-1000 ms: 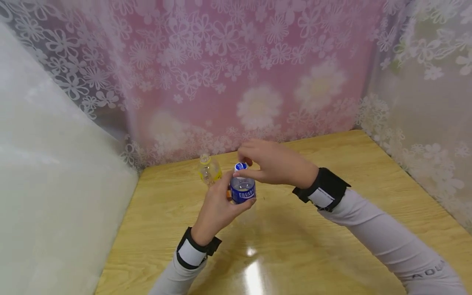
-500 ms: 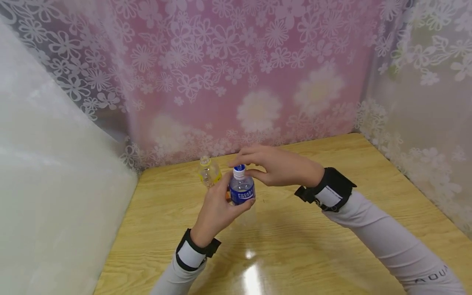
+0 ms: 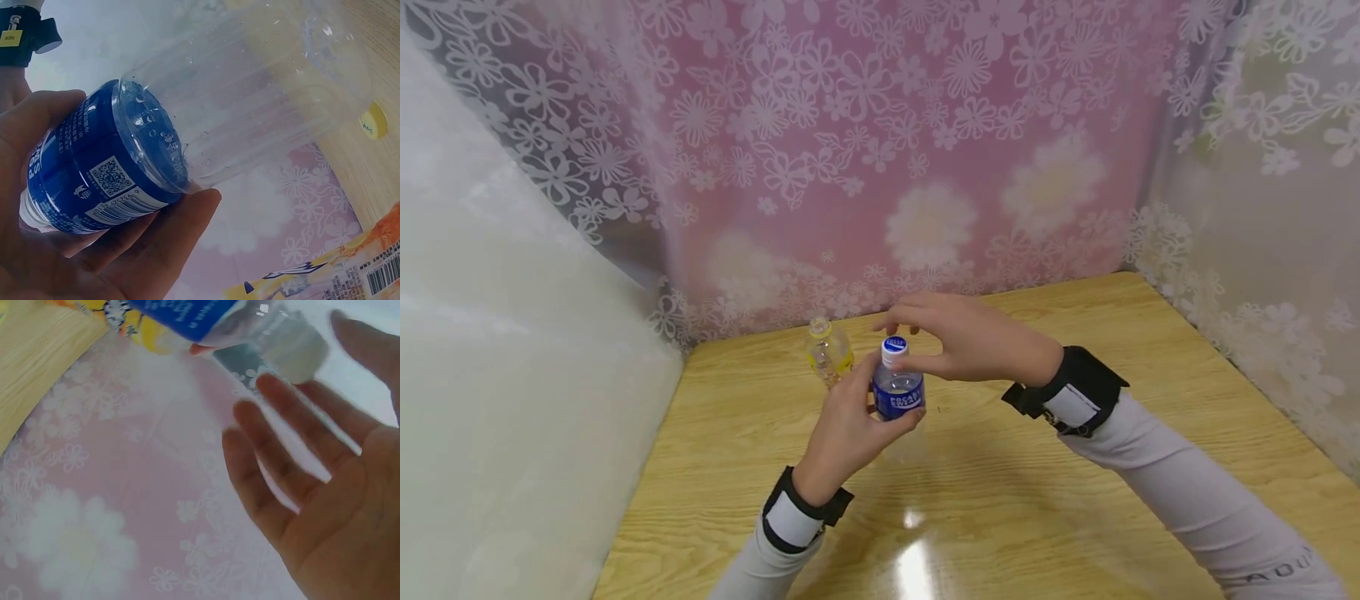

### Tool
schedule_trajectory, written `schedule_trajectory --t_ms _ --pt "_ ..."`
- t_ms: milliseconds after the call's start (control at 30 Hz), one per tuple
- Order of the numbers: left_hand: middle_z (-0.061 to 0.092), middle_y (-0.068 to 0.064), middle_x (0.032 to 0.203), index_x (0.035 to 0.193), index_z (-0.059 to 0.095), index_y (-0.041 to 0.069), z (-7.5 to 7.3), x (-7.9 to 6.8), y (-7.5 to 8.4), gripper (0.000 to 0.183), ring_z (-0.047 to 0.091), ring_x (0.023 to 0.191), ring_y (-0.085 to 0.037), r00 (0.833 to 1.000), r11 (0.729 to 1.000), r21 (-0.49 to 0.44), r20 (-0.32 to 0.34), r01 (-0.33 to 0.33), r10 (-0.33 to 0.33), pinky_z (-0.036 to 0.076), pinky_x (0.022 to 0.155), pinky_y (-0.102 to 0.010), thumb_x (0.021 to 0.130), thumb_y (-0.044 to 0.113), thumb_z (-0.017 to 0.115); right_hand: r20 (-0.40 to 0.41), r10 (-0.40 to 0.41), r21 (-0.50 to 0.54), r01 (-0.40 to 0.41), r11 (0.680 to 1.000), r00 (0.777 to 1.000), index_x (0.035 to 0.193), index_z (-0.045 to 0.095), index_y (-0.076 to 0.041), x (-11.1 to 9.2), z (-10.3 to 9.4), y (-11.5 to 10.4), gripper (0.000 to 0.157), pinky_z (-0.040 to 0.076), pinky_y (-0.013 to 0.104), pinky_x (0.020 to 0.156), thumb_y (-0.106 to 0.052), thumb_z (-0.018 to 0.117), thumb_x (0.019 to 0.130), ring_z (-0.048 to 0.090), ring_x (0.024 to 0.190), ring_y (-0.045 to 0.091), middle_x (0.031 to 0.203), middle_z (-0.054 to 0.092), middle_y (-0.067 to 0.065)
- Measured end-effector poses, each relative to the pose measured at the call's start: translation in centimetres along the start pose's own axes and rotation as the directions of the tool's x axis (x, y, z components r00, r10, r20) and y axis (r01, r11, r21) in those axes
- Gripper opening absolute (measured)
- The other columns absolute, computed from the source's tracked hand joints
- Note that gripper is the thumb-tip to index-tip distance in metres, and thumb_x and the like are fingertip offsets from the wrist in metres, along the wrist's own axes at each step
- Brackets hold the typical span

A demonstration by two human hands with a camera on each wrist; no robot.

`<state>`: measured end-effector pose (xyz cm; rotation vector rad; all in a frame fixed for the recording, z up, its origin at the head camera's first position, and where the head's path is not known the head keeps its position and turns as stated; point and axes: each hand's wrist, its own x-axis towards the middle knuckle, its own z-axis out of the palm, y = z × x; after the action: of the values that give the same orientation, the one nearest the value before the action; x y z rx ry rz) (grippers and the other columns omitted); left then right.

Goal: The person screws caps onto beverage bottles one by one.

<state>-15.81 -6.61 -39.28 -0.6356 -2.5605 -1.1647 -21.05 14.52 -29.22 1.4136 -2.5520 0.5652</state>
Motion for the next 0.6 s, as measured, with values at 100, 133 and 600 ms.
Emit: schedule_trajectory --t_ms 100,133,600 --pt "0.062 0.003 0.133 0.151 0.043 0.022 -0.1 0.1 0.0 0.081 0.066 0.11 -0.012 1.0 1.0 0.001 -0.002 0.0 0.0 0.058 0.086 -0.033 0.084 0.043 0.082 0.029 -0.039 0.064 0.037 0.997 0.999 0.136 0.064 -0.022 -0.1 -0.6 0.0 0.041 0.055 0.04 0.093 -0.02 0.073 0.096 0.06 0.123 0.017 0.133 0.063 -0.006" --pt "0.062 0.003 0.134 0.151 0.043 0.022 -0.1 0.2 0.0 0.081 0.066 0.111 -0.012 1.0 1.0 -0.001 -0.001 0.001 -0.001 0.058 0.087 -0.033 0.084 0.042 0.083 0.032 -0.048 0.067 0.046 0.997 0.998 0.135 0.065 -0.021 -0.1 -0.7 0.0 0.041 0.055 0.04 0.094 -0.016 0.074 0.095 0.06 0.124 0.019 0.133 0.063 -0.005" --pt "0.065 0.004 0.128 0.15 0.046 0.023 0.4 0.4 -0.1 0.079 0.068 0.105 -0.01 1.0 1.0 0.002 -0.015 -0.018 0.018 0.058 0.082 -0.03 0.083 0.044 0.083 -0.047 -0.07 -0.022 0.069 0.997 0.996 0.112 0.067 -0.018 0.1 0.2 0.3 0.018 0.052 0.036 0.084 -0.023 0.073 0.096 0.054 0.1 0.011 0.108 0.062 -0.006"
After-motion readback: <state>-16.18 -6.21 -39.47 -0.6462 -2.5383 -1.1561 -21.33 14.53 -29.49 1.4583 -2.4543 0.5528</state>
